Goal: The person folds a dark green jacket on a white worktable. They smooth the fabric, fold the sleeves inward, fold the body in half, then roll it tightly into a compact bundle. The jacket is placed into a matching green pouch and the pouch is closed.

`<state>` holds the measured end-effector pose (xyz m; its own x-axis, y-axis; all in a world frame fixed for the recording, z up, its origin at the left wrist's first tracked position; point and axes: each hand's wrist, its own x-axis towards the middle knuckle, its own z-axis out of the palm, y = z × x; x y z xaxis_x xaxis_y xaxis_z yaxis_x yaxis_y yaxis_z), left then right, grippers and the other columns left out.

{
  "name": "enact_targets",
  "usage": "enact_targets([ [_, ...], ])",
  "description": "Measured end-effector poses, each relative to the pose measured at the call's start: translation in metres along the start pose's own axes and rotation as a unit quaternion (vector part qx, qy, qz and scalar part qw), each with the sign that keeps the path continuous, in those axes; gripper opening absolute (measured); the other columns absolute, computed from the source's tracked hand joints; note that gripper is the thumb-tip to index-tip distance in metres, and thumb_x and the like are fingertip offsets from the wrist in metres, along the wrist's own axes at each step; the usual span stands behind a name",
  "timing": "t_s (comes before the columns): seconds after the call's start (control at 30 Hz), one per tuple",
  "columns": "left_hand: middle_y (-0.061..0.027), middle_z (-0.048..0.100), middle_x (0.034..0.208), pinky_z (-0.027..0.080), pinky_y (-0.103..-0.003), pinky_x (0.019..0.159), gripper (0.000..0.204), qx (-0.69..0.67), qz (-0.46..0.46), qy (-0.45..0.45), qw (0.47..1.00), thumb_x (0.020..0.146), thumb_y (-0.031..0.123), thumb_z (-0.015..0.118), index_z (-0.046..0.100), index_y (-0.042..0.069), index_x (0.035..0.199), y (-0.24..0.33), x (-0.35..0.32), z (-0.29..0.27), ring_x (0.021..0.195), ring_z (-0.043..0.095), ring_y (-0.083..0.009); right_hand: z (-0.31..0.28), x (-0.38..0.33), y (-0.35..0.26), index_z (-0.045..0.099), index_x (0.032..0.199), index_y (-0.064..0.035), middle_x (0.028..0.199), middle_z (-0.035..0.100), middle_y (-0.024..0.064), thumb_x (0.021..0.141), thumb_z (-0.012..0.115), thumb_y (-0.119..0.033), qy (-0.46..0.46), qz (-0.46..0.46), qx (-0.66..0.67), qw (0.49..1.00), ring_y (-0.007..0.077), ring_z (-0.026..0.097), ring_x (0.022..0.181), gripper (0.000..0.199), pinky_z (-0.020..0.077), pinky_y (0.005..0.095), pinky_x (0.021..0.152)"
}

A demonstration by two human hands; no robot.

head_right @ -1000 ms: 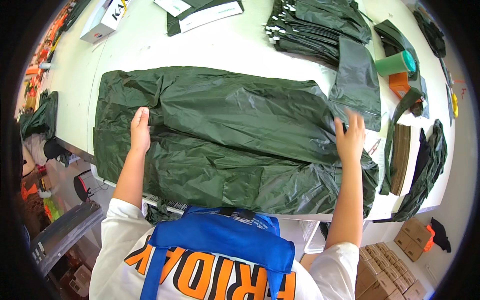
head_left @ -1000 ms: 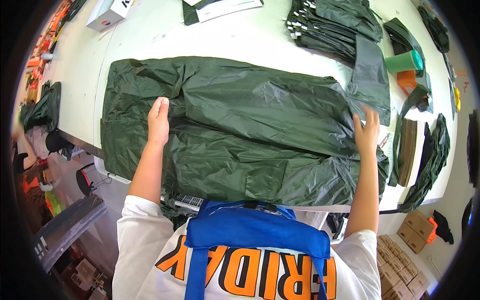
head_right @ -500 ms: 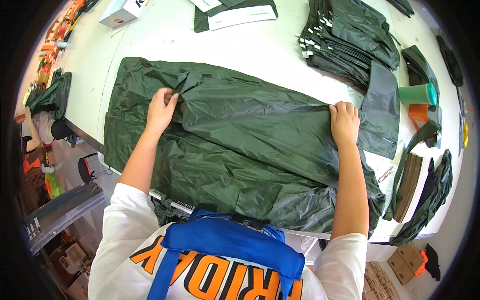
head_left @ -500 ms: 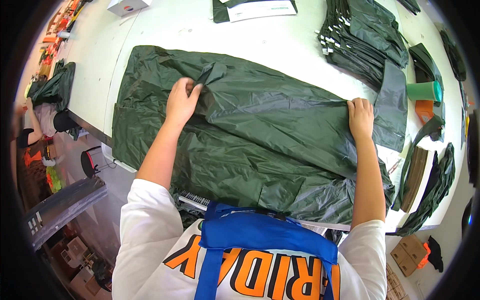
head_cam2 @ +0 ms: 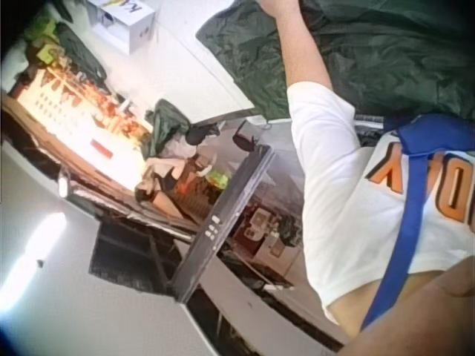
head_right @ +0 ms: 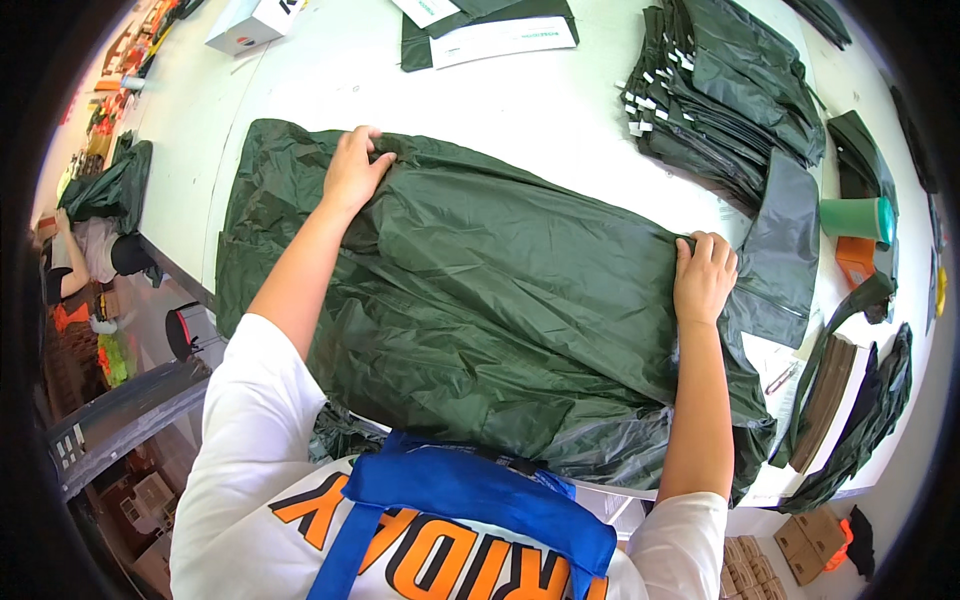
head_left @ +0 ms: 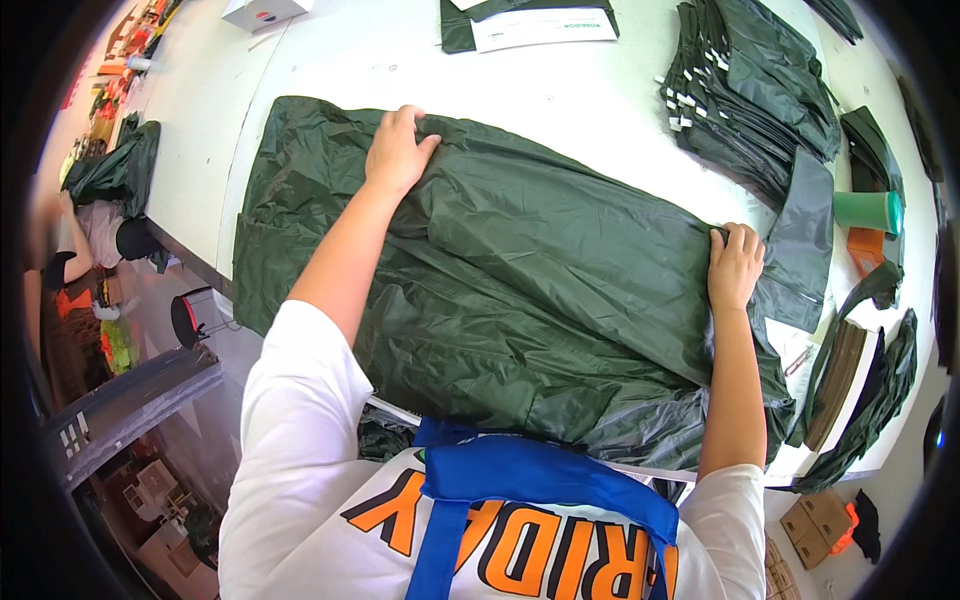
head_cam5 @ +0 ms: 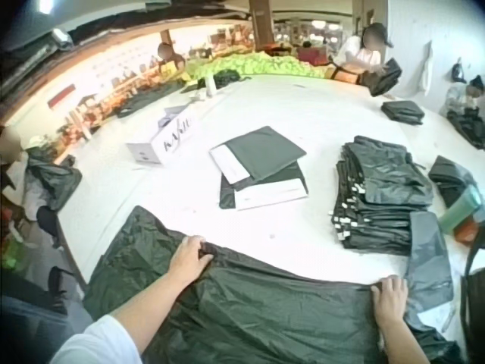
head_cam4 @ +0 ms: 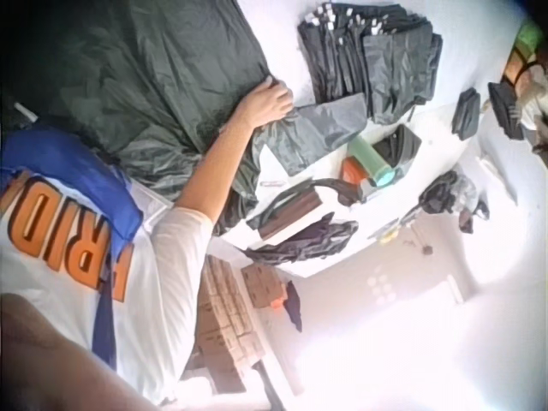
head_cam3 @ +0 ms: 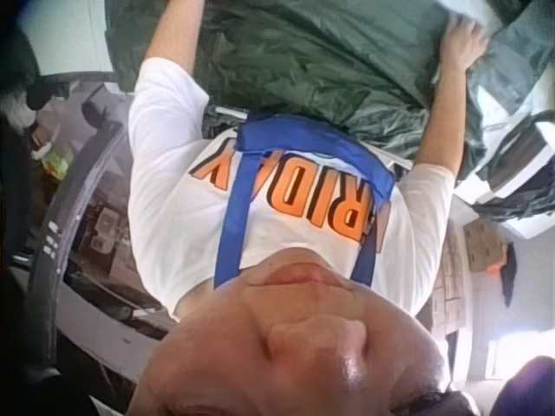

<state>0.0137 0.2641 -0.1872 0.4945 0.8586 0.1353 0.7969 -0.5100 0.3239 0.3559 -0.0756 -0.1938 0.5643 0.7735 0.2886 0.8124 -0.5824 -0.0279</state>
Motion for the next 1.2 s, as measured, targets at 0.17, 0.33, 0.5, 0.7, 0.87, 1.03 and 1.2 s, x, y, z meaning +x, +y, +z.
enact_targets([
  [0.17,-0.0051,0.059,0.112,0.038,-0.041,0.091,0.042,0.168,0.089,-0.219,0.957,0.074,0.024,0.07,0.055,0.017,0.113,0.028,0.039,-0.03,0.111,0.051,-0.0266,-0.023,0.024,0.028,0.054,0.116,-0.0083,0.109,0.054,0.0165,0.079,0.066,-0.016,-0.165,-0.023,0.12,0.979,0.0379,0.05,0.102,0.04,0.0411,0.0431,0.089],
  [0.33,-0.0133,0.06,0.079,0.044,-0.038,0.065,0.021,0.056,0.191,-0.355,0.913,0.07,0.015,0.064,0.053,0.005,0.084,0.014,0.069,-0.029,0.078,0.059,-0.0291,-0.073,0.058,0.032,0.056,0.098,-0.0015,0.077,0.056,0.0205,0.067,0.062,-0.008,-0.36,0.024,0.157,0.919,0.0365,0.055,0.076,0.031,0.0457,0.0389,0.073],
  [0.5,-0.0119,0.056,0.086,0.045,-0.042,0.065,0.016,-0.026,0.267,-0.13,0.955,0.069,0.012,0.064,0.054,0.008,0.081,0.015,-0.01,-0.138,0.078,0.056,-0.0339,-0.187,-0.026,0.014,0.037,0.072,-0.002,0.063,0.032,0.0111,0.063,0.052,0.005,-0.12,0.011,0.192,0.974,0.0242,0.033,0.056,0.019,0.0307,0.0327,0.053],
  [0.7,-0.0076,0.041,0.066,0.037,-0.038,0.054,0.018,0.024,0.356,-0.064,0.932,0.057,0.001,0.06,0.048,0.008,0.068,-0.028,-0.204,-0.171,0.062,0.048,-0.0288,-0.215,-0.194,-0.009,0.048,0.067,-0.0099,0.063,0.04,0.008,0.055,0.059,-0.005,-0.139,-0.21,0.175,0.952,0.0293,0.044,0.061,0.017,0.0344,0.0401,0.062],
  [0.87,-0.0093,0.052,0.077,0.04,-0.039,0.068,0.019,-0.032,0.166,-0.137,0.976,0.063,-0.002,0.057,0.051,0.007,0.078,-0.029,-0.257,-0.147,0.079,0.054,-0.0301,-0.176,-0.234,-0.02,0.048,0.067,-0.0109,0.064,0.043,0.0065,0.056,0.06,-0.006,-0.166,-0.21,0.152,0.951,0.0274,0.047,0.064,0.017,0.0357,0.0396,0.063],
  [1.03,-0.0178,0.036,0.141,0.026,-0.052,0.105,0.06,-0.044,0.236,-0.096,0.966,0.076,0.037,0.067,0.047,0.014,0.128,0.038,-0.246,-0.143,0.129,0.032,-0.0401,-0.171,-0.231,-0.011,0.048,0.068,-0.0123,0.066,0.046,0.0051,0.056,0.062,-0.009,-0.183,-0.241,0.134,0.944,0.025,0.049,0.066,0.018,0.0372,0.0373,0.065],
  [1.2,-0.0219,0.009,0.151,0.012,-0.058,0.108,0.083,0.043,0.198,-0.214,0.956,0.074,0.052,0.067,0.03,0.025,0.143,0.003,-0.28,-0.091,0.137,0.013,-0.0442,-0.187,-0.213,0.0,0.058,0.086,-0.0106,0.081,0.057,0.0057,0.065,0.065,-0.01,-0.267,-0.229,0.202,0.914,0.0265,0.056,0.085,0.022,0.0406,0.0383,0.079],
])
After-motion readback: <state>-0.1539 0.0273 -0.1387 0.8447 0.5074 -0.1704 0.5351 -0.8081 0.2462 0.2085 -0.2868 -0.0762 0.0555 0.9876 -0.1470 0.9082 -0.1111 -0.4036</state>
